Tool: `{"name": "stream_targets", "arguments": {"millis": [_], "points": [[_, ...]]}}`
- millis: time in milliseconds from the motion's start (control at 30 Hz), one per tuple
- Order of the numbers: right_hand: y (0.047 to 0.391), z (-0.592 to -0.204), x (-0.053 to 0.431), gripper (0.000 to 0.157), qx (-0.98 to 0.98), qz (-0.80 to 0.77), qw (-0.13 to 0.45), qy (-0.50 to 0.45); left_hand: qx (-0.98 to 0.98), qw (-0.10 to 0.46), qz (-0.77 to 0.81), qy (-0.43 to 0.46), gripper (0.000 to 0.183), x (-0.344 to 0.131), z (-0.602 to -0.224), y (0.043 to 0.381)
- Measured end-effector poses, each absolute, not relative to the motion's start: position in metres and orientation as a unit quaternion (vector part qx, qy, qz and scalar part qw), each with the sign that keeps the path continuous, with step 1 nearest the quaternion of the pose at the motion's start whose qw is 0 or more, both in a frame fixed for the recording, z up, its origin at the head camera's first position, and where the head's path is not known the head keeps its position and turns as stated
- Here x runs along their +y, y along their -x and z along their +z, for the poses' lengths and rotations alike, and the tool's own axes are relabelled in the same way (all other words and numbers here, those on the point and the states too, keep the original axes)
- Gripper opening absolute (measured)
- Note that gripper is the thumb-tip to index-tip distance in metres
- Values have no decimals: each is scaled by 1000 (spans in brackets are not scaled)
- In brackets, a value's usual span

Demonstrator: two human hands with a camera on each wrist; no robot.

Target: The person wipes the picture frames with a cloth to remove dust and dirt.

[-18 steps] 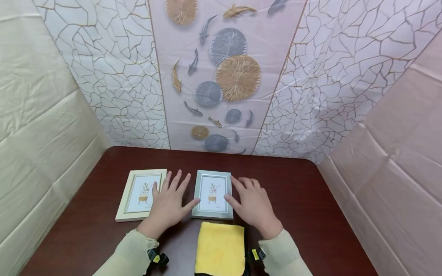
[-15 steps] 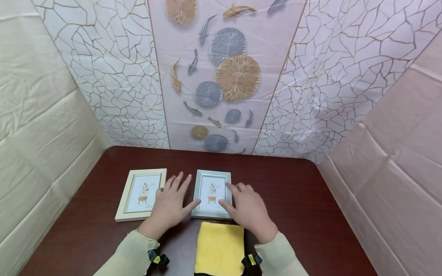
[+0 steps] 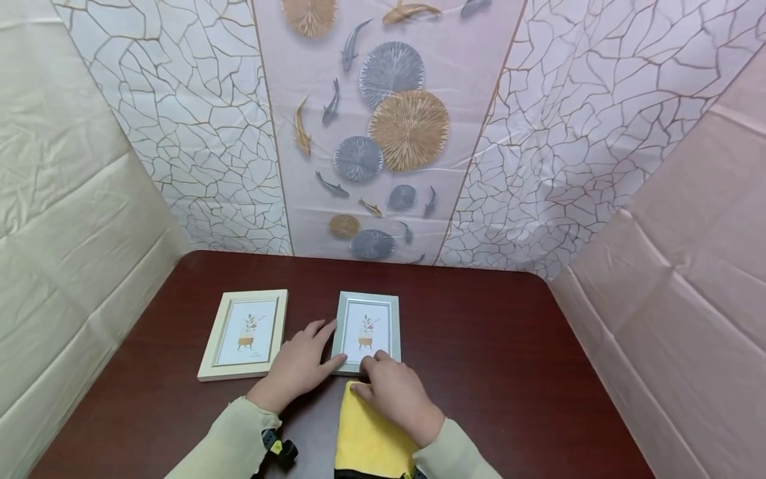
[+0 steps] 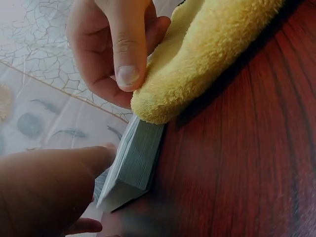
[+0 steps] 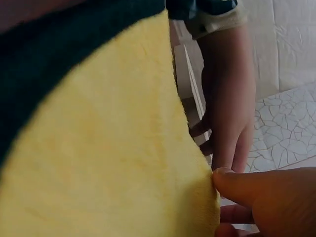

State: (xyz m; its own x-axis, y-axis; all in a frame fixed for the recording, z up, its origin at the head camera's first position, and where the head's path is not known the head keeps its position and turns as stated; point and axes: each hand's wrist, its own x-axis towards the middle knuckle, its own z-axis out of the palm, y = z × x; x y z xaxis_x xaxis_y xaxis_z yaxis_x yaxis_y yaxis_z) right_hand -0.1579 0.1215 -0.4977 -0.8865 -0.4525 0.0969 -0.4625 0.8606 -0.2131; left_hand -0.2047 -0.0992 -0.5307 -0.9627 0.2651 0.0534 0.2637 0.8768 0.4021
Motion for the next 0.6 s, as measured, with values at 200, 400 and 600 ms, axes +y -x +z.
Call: {"name": "stream_targets", "arguments": {"millis": [200,400,600], "points": [[154,-501,122,22,-960,148,-3,-237,973,11,186,-136,82,-96,-539,207],[154,-504,139,16,-959,173,-16,-223,971,21,195,-135,85,-95,-545,209],[155,-503,179,10,-957,195,-20,-214,970,30,199,-137,81,-93,-542,210]]}}
